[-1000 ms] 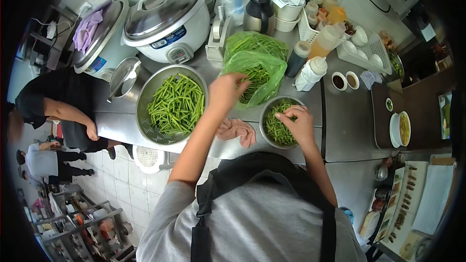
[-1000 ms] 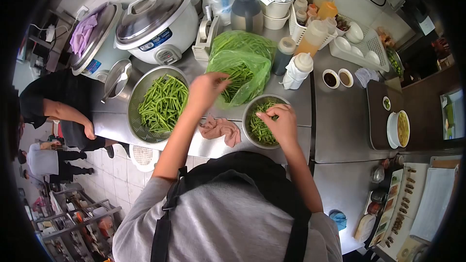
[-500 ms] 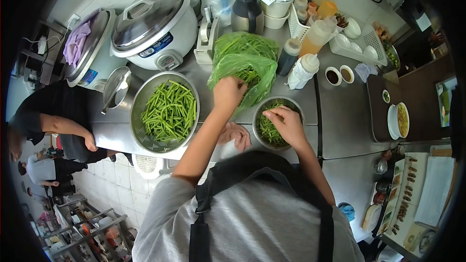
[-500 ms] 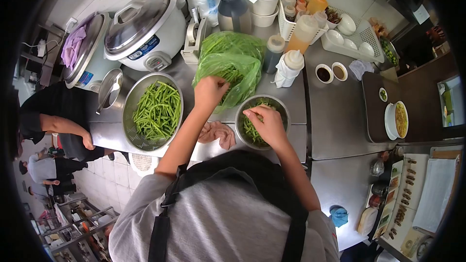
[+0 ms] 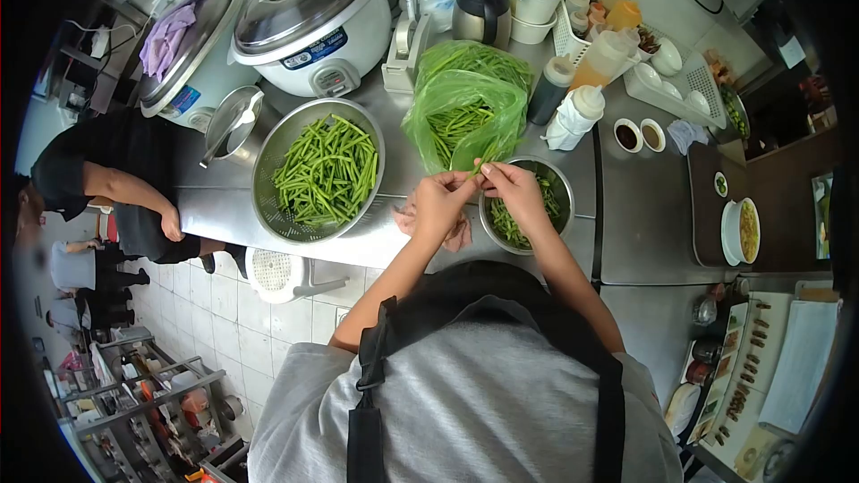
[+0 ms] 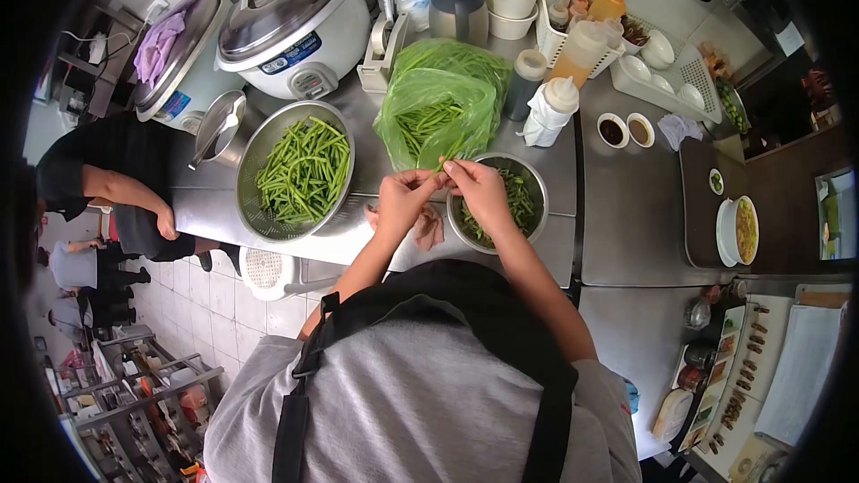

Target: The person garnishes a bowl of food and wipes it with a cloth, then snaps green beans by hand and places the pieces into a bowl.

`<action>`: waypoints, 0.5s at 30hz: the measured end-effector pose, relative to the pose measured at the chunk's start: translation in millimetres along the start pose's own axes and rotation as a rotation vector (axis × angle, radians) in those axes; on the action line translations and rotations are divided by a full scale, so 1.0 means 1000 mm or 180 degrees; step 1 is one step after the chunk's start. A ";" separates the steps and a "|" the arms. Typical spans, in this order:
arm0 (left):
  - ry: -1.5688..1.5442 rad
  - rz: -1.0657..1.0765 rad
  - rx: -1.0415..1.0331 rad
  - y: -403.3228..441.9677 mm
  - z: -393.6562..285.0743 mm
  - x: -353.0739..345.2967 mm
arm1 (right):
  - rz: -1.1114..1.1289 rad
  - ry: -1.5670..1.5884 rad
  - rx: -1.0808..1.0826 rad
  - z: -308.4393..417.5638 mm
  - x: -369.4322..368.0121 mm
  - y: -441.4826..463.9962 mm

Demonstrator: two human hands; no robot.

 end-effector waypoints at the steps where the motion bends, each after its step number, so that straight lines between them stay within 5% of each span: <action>1: -0.0070 0.0052 -0.0016 0.000 -0.001 -0.002 | -0.0026 0.0009 0.0051 0.003 0.002 -0.002; 7: 0.0895 0.0607 -0.0001 -0.012 -0.051 -0.018 | -0.0268 0.0197 0.0408 0.011 0.014 -0.019; 15: -0.0783 0.1693 0.0522 0.019 -0.016 -0.045 | -0.0284 -0.1096 0.0343 0.026 0.029 -0.052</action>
Point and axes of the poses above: each hand's wrist, its own y-axis towards the middle knuckle, its own x-axis out of the back of the hand, z = x × y, the point moved 9 cm from there along y, towards the middle knuckle, and after that the axes turned 9 degrees about z, right-handed, at the moved point
